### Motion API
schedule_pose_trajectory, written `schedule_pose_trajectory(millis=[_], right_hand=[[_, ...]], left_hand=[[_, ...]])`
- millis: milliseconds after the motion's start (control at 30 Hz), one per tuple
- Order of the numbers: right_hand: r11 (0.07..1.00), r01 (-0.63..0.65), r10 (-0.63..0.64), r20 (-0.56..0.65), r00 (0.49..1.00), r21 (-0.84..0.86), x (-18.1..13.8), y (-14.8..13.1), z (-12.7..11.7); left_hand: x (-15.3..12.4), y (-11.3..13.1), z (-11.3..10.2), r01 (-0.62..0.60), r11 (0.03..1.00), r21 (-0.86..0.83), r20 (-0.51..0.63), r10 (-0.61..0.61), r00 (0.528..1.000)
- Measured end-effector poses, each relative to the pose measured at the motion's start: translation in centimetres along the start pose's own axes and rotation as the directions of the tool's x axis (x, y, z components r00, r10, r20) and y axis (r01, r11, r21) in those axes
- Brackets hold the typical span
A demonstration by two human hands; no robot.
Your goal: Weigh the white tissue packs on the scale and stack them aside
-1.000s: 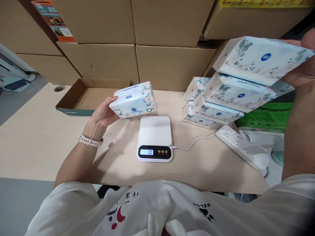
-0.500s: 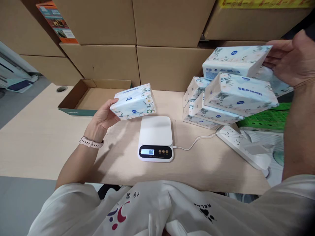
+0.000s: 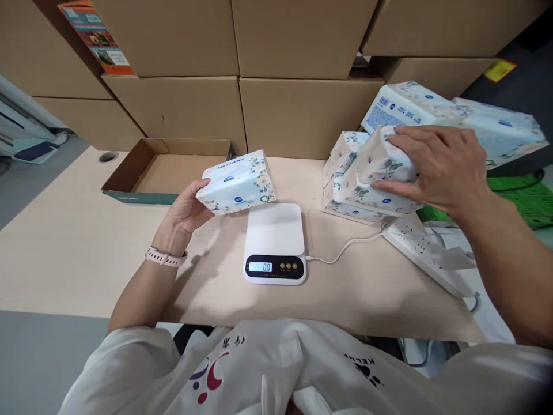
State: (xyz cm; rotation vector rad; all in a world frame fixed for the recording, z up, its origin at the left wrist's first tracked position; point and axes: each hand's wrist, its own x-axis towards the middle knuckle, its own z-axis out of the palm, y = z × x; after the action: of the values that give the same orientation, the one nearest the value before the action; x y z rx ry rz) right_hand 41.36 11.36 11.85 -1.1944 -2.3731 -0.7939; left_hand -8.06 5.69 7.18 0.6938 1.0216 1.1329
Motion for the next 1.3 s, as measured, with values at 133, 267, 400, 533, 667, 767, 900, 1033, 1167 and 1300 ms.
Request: schedule_pose_trajectory(millis=[133,267,400,533,667,767,900,1033,1167,1300], right_hand=[[0.997,0.014,-0.02,-0.074,0.997,-0.078,-0.2,1.5,0.8],[0.991,-0.036,0.025,-0.083,0.996,-0.126,-0.8,1.6,0.8],[0.986,-0.054,0.051,-0.026,0.998,-0.159,-1.1,1.3,0.4],[0.987,-0.106,0.11,0.02,0.994,-0.121,-1.0,1.6,-0.1],[0.988,-0.138,0.138,-0.007,0.99,-0.061,-1.0,1.5,-1.2],[0.997,-0.075,0.081,-0.236,0.968,0.036,-1.1,-1.6,-2.7],[0.708,-0.211,0.289,-0.003,0.957,0.674,-1.7,-11.2,-3.7],[0.083,-0.5,0.032,0.5,0.866,0.862,-2.2,-20.3,-2.3],[-0.095,-0.506,0.052,0.512,0.858,0.857,-1.3,-22.7,-0.3],[-0.187,-0.538,0.117,0.562,0.818,0.822,-0.4,-21.8,1.3]], left_hand=[[-0.1,-0.2,-0.4,0.018,1.0,-0.026,-0.024,-0.018,1.0],[-0.3,-0.2,-0.6,0.027,0.998,-0.065,-0.047,-0.03,0.998],[-0.3,-0.2,-0.9,0.033,0.994,-0.105,-0.049,-0.038,0.998],[-0.4,-0.5,-1.1,0.027,0.993,-0.112,-0.059,-0.034,0.998],[-0.9,-0.4,-0.7,0.003,0.995,-0.105,-0.057,-0.009,0.998],[-1.8,-0.3,0.2,-0.01,0.996,-0.087,-0.068,0.004,0.998],[-3.5,-1.2,2.7,-0.051,0.998,-0.025,-0.118,0.048,0.992],[-4.7,-3.1,5.4,-0.075,0.994,0.078,-0.105,0.082,0.991],[-4.9,-3.6,7.1,-0.143,0.988,0.056,0.011,0.143,0.99],[-4.3,-3.3,7.5,-0.123,0.992,0.016,0.131,0.12,0.984]])
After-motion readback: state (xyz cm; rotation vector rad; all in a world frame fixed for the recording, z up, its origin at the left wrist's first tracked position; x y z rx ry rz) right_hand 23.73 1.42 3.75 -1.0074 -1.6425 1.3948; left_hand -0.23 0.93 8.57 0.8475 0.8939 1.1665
